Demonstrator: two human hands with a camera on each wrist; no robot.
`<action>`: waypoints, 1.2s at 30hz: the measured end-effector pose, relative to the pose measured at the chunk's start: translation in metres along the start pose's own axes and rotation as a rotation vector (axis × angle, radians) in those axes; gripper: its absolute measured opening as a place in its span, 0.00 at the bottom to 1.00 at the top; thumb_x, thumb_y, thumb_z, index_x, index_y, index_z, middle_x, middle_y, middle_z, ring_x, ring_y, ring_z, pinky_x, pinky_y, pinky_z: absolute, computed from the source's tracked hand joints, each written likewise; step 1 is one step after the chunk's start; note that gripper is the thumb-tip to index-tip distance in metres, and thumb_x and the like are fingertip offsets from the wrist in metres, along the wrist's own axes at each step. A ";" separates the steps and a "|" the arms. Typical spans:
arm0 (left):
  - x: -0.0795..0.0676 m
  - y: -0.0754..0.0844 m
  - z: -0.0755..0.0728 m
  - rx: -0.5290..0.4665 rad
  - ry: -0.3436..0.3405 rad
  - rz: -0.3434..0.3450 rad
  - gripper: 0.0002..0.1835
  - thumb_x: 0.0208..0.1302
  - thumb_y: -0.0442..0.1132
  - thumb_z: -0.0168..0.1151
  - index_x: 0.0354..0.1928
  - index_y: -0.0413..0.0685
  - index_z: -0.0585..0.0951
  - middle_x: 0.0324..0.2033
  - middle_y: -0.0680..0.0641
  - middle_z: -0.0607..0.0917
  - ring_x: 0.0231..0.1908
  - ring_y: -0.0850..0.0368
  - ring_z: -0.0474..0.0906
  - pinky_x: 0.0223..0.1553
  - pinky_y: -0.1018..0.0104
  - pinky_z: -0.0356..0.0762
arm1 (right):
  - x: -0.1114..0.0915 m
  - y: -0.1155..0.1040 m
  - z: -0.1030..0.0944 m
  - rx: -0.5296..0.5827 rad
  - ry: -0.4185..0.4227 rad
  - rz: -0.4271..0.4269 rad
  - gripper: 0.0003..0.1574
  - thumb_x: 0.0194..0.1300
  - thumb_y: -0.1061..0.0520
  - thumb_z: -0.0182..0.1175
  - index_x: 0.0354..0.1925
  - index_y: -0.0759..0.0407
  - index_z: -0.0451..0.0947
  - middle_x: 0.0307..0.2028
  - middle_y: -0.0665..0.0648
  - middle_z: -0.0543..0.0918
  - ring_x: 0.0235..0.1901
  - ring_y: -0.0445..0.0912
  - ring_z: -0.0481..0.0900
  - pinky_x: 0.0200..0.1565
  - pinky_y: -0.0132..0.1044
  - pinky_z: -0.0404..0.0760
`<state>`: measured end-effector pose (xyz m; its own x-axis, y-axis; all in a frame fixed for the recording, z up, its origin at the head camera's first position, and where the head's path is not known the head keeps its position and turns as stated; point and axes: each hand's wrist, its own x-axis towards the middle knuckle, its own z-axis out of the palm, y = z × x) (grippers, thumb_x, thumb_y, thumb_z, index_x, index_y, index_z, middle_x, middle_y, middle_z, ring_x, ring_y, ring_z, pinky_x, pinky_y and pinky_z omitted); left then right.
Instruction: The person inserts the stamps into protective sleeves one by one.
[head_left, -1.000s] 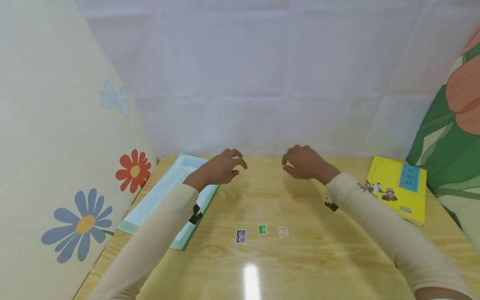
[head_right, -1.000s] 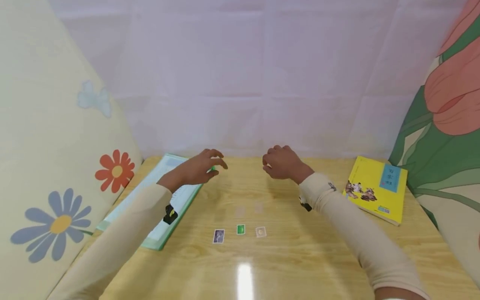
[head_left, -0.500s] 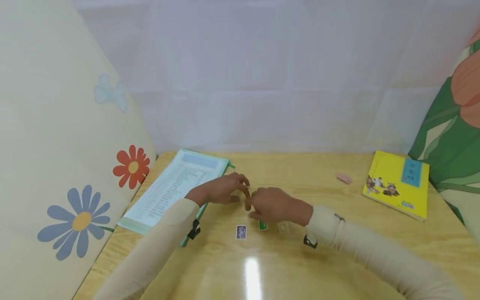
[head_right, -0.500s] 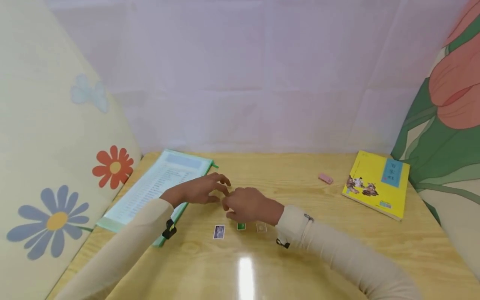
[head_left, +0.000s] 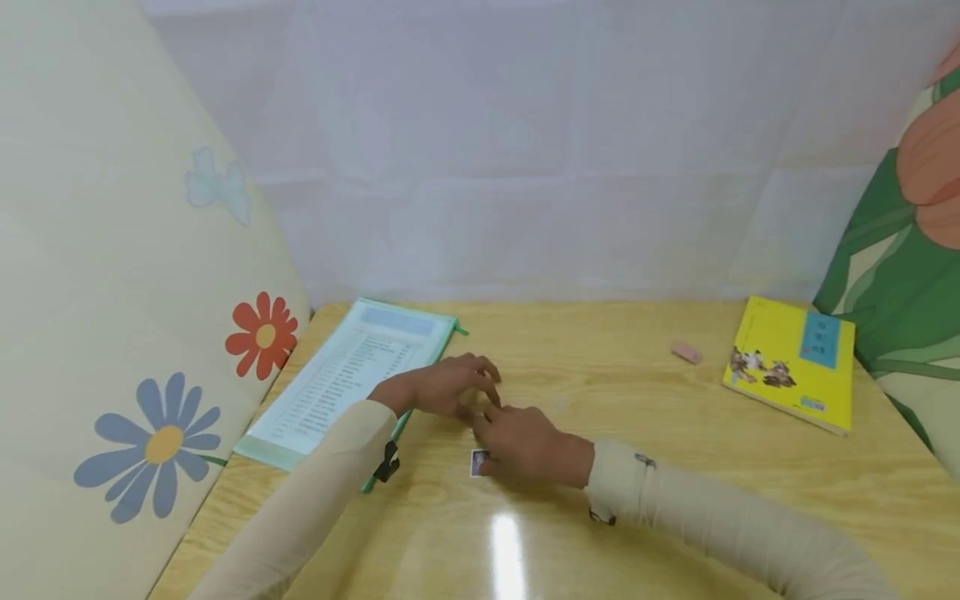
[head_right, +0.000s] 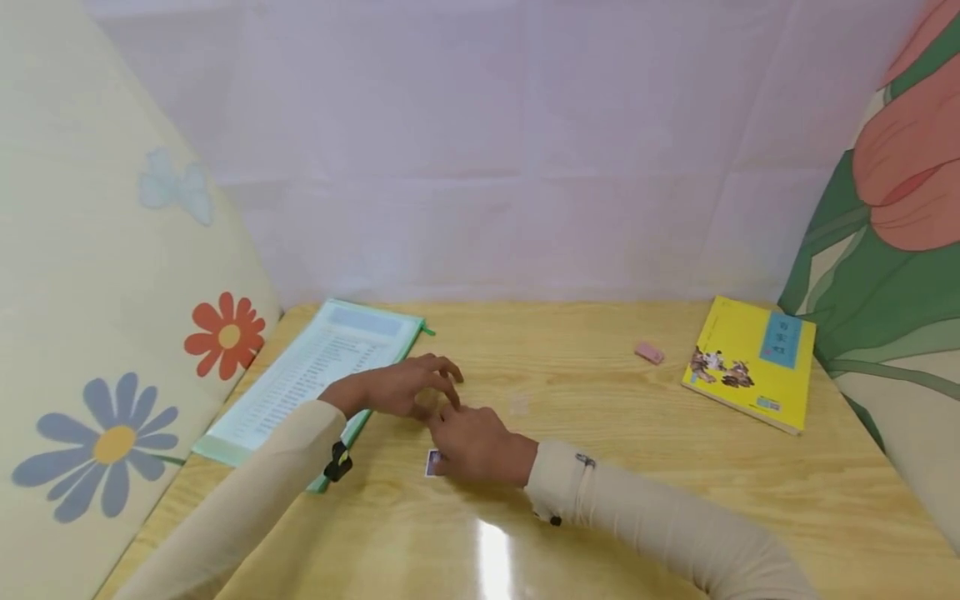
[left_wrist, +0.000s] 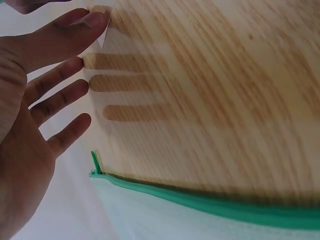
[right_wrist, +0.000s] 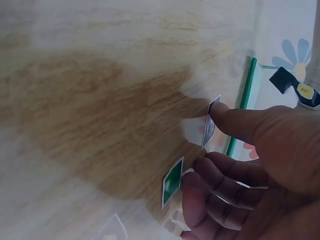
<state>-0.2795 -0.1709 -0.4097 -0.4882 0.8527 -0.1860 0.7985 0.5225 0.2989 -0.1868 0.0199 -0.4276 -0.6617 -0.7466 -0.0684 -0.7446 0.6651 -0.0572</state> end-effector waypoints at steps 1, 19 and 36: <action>0.000 0.000 0.001 -0.003 0.007 0.004 0.18 0.63 0.54 0.71 0.54 0.63 0.84 0.65 0.48 0.72 0.64 0.49 0.66 0.62 0.45 0.67 | 0.001 0.000 0.000 0.020 -0.003 0.005 0.36 0.65 0.35 0.66 0.62 0.52 0.71 0.44 0.49 0.74 0.33 0.39 0.76 0.22 0.31 0.73; 0.001 0.002 0.013 0.054 0.081 -0.075 0.08 0.72 0.49 0.63 0.48 0.60 0.83 0.49 0.56 0.76 0.50 0.59 0.72 0.53 0.59 0.73 | -0.004 -0.007 0.004 0.067 0.003 0.034 0.27 0.68 0.38 0.64 0.53 0.53 0.73 0.50 0.51 0.73 0.36 0.40 0.74 0.23 0.30 0.72; 0.000 0.011 0.016 0.028 0.076 -0.100 0.11 0.67 0.33 0.66 0.48 0.52 0.81 0.43 0.56 0.77 0.44 0.61 0.76 0.49 0.64 0.77 | 0.000 0.003 0.013 0.533 -0.005 0.074 0.13 0.69 0.51 0.67 0.41 0.45 0.70 0.31 0.41 0.75 0.27 0.36 0.73 0.27 0.30 0.75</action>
<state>-0.2651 -0.1656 -0.4212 -0.5906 0.7943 -0.1424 0.7533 0.6059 0.2558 -0.1882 0.0220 -0.4404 -0.7092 -0.6983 -0.0965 -0.5471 0.6316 -0.5493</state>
